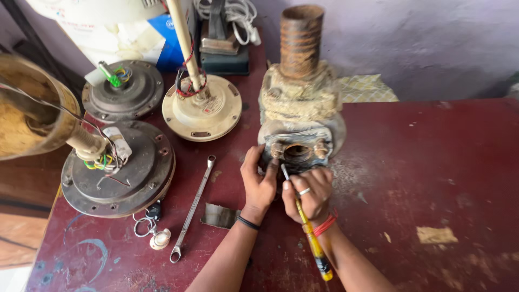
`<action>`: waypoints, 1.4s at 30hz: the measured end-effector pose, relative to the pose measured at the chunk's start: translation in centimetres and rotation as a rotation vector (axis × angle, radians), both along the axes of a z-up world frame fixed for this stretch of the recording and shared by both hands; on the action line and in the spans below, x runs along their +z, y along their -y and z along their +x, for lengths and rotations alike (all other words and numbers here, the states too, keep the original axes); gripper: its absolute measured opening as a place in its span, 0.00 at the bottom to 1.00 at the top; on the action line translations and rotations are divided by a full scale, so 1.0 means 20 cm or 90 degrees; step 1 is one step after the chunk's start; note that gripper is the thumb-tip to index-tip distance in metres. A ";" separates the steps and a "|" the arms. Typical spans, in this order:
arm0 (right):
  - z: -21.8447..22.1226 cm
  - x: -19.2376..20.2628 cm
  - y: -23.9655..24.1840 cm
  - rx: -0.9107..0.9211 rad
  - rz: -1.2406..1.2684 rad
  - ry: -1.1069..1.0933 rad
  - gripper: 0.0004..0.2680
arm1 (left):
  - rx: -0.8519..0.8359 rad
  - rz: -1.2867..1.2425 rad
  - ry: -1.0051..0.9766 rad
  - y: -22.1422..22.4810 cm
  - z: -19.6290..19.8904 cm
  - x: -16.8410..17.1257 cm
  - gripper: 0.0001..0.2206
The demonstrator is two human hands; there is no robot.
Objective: The person uses a screwdriver to scrape and clean the interior of a cylindrical metal component on a workbench. They repeatedly insert the tool into the opening, rotate it, and remove debris. Other electrical components and tools are visible nearby.
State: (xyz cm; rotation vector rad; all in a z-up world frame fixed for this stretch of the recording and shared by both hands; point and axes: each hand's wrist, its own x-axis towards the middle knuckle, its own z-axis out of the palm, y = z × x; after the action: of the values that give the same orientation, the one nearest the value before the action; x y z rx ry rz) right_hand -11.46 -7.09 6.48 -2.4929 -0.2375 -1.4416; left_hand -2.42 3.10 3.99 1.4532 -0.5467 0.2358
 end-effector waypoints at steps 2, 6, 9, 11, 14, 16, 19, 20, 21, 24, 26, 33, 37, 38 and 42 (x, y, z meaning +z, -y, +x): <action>-0.02 0.00 0.00 0.003 0.001 -0.019 0.04 | 0.038 0.006 0.043 0.02 -0.01 0.00 0.10; -0.04 0.00 -0.03 -0.018 -0.017 -0.034 0.04 | 0.079 0.046 0.027 0.01 -0.03 -0.01 0.09; -0.02 0.01 -0.03 -0.031 -0.022 -0.039 0.04 | 0.081 0.067 0.052 0.01 -0.02 -0.01 0.11; -0.03 0.01 -0.03 -0.037 -0.024 -0.042 0.03 | 0.081 0.052 0.085 0.00 -0.04 0.00 0.12; -0.03 0.02 -0.05 -0.035 -0.015 -0.033 0.03 | 0.102 0.043 0.120 -0.02 -0.05 0.03 0.11; -0.03 0.04 -0.06 -0.018 0.000 -0.034 0.03 | 0.109 0.050 0.109 -0.02 -0.05 0.05 0.10; -0.07 0.09 -0.07 0.005 0.037 -0.043 0.03 | 0.128 0.053 0.077 -0.03 -0.07 0.08 0.10; -0.08 0.12 -0.08 0.013 0.052 -0.046 0.04 | 0.136 0.053 0.064 -0.03 -0.08 0.08 0.10; -0.11 0.15 -0.09 0.026 0.097 -0.099 0.05 | 0.165 0.057 0.052 -0.05 -0.09 0.08 0.09; -0.20 0.23 -0.07 0.045 0.221 -0.238 0.06 | 0.148 0.001 -0.039 -0.10 -0.16 0.08 0.07; -0.26 0.29 -0.05 0.030 0.297 -0.298 0.04 | 0.001 -0.118 -0.164 -0.13 -0.21 0.09 0.06; -0.32 0.42 -0.09 0.098 0.300 -0.371 0.05 | -0.361 -0.021 -0.410 -0.17 -0.32 0.28 0.09; -0.36 0.46 -0.12 0.131 0.311 -0.383 0.06 | -0.362 0.089 -0.213 -0.33 -0.35 0.36 0.09; -0.37 0.47 -0.11 0.142 0.300 -0.383 0.07 | -0.366 0.109 -0.160 -0.36 -0.34 0.37 0.09; -0.40 0.44 -0.09 0.120 0.352 -0.546 0.07 | -0.442 0.198 -0.235 -0.42 -0.31 0.34 0.11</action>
State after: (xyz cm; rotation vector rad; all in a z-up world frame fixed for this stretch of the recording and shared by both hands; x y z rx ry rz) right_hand -19.53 -5.24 15.22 -2.2772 0.0861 -0.2239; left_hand -8.65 11.58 10.76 1.4666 -0.7669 -0.6788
